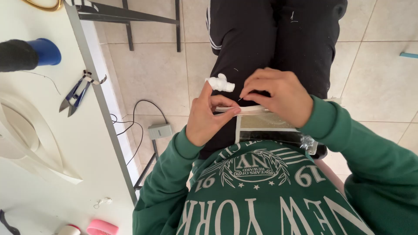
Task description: Manually sewing white straps onto a clear glittery pouch using a needle and thread.
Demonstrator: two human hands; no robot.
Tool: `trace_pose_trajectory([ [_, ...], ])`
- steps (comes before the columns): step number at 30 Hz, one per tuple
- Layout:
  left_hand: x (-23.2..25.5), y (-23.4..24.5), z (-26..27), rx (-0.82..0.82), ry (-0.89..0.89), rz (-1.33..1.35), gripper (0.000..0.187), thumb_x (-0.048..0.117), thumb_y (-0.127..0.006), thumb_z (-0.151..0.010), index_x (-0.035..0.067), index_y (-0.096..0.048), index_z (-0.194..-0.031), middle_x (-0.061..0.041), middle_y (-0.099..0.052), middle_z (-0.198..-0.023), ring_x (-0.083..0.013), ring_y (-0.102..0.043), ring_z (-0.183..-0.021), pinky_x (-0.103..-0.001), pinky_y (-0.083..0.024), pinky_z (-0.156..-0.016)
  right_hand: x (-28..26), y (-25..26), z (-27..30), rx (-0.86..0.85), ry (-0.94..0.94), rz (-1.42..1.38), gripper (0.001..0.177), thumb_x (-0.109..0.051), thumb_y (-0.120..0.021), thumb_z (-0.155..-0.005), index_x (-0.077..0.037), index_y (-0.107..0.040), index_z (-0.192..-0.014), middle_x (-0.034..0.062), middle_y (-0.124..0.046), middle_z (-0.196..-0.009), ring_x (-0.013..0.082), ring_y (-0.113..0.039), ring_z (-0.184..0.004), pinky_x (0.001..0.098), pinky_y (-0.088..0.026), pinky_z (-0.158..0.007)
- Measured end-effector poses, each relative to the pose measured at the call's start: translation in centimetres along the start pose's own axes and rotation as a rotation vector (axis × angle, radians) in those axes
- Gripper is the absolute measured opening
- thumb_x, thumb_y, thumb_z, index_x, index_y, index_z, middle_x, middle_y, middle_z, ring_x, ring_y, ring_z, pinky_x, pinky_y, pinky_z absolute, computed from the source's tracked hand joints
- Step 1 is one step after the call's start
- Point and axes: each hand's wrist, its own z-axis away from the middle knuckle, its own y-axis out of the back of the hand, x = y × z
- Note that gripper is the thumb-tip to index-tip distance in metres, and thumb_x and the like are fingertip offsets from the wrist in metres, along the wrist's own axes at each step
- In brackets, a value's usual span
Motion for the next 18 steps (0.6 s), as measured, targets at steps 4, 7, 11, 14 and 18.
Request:
trace_pose_trajectory([
  [4,0.3,0.0,-0.1,0.008,-0.013,0.005,0.053,0.014,-0.081,-0.087,0.001,-0.048,-0.127,-0.001,-0.079,-0.086,-0.01,-0.072,-0.079,-0.023,-0.059,-0.083,0.8,-0.4,0.5,-0.006,0.018,0.04,0.007,-0.001,-0.078,-0.088,-0.008,-0.076,-0.087,0.0049,-0.074,-0.095,0.0255,-0.068,-0.087,0.0351,-0.055,-0.083],
  [7,0.1,0.0,0.1,0.009,-0.009,0.006,0.054,0.014,-0.081,-0.087,0.001,-0.049,-0.127,-0.001,-0.079,-0.086,-0.009,-0.072,-0.079,-0.022,-0.059,-0.083,0.6,-0.5,0.9,-0.016,0.012,0.068,0.008,0.0,-0.077,-0.089,-0.008,-0.076,-0.088,0.0039,-0.073,-0.093,0.0249,-0.067,-0.09,0.0365,-0.053,-0.086],
  [11,-0.2,0.0,0.0,-0.005,-0.007,0.024,0.054,0.012,-0.08,-0.088,0.001,-0.048,-0.13,-0.002,-0.078,-0.087,-0.0103,-0.072,-0.078,-0.023,-0.06,-0.082,0.9,-0.6,1.2,-0.015,-0.002,0.042,0.009,0.0,-0.076,-0.089,-0.008,-0.076,-0.086,0.0033,-0.074,-0.092,0.0243,-0.067,-0.091,0.0368,-0.052,-0.088],
  [14,-0.2,0.0,-0.1,-0.004,-0.019,0.025,0.053,0.013,-0.08,-0.088,0.001,-0.048,-0.129,-0.003,-0.078,-0.087,-0.0104,-0.071,-0.078,-0.024,-0.06,-0.081,1.1,-0.5,1.3,-0.02,-0.009,0.009,0.01,0.001,-0.076,-0.089,-0.008,-0.076,-0.085,0.0037,-0.074,-0.09,0.025,-0.068,-0.089,0.0375,-0.053,-0.087],
  [18,-0.3,-0.1,0.0,-0.007,-0.023,0.037,0.051,0.012,-0.08,-0.089,0.003,-0.049,-0.128,-0.003,-0.078,-0.087,-0.0111,-0.071,-0.078,-0.025,-0.061,-0.081,1.1,-0.4,1.4,-0.024,-0.017,-0.019,0.011,0.002,-0.075,-0.088,-0.008,-0.075,-0.085,0.0047,-0.074,-0.091,0.0265,-0.068,-0.088,0.0385,-0.055,-0.085],
])
